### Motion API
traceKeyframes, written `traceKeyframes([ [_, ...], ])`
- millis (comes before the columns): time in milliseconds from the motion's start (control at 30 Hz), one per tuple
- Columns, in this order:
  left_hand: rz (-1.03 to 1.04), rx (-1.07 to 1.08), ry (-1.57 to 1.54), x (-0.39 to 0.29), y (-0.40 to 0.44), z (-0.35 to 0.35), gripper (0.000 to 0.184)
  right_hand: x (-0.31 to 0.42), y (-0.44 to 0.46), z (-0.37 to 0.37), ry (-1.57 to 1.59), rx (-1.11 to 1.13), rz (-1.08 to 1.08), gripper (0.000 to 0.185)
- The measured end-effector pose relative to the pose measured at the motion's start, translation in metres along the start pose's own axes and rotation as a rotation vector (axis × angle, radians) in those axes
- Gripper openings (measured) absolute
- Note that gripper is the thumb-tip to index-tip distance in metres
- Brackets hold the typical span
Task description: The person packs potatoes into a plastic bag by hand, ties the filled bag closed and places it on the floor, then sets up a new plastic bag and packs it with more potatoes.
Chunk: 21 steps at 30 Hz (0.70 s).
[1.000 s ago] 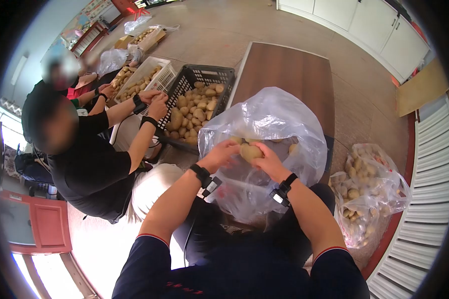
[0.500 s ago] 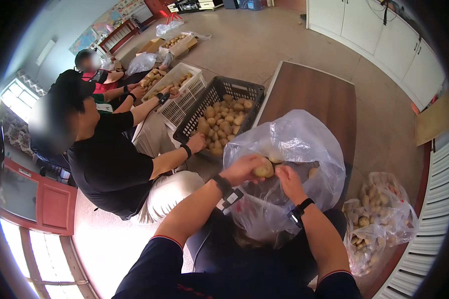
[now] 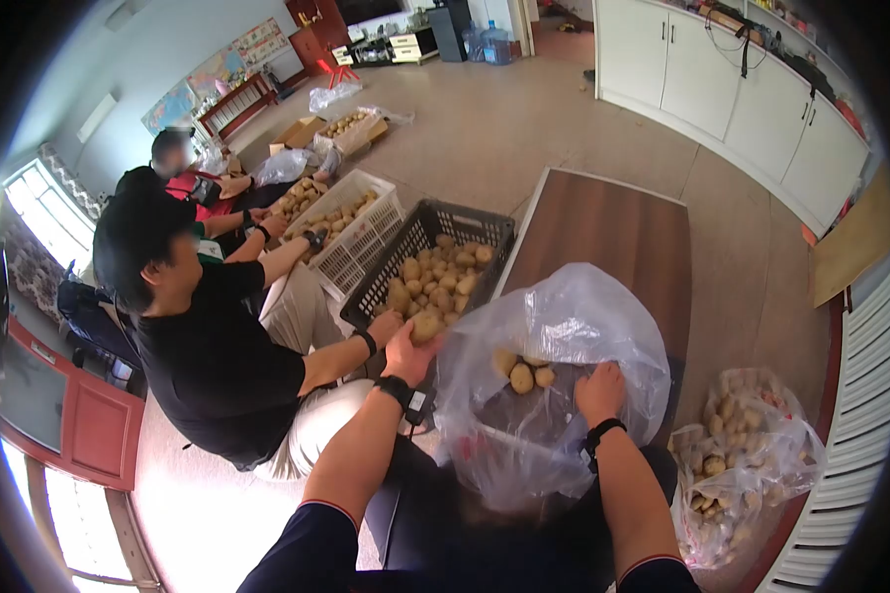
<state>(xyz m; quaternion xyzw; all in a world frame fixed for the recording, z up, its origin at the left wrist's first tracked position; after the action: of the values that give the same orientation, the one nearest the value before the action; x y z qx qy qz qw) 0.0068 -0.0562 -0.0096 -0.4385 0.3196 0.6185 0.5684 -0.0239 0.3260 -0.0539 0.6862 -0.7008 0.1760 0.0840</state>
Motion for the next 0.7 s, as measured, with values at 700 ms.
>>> traceKeyframes([
  [700, 0.166, 0.189, 1.103, 0.072, 0.039, -0.101, 0.046, 0.008, -0.015, 0.011, -0.311, -0.056, -0.215, 0.017],
])
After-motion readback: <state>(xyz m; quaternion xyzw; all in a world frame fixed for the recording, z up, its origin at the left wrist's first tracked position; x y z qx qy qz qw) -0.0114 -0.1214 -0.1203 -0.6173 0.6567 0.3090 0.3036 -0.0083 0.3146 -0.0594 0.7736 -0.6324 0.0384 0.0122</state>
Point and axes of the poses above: each hand's wrist, its own y-axis towards the middle knuckle, its own z-axis out of the palm, x = y × z, the point moved 4 cm from there along y, towards the middle knuckle, and after that the axes turned 12 degrees about x, right-handed, at the moved point
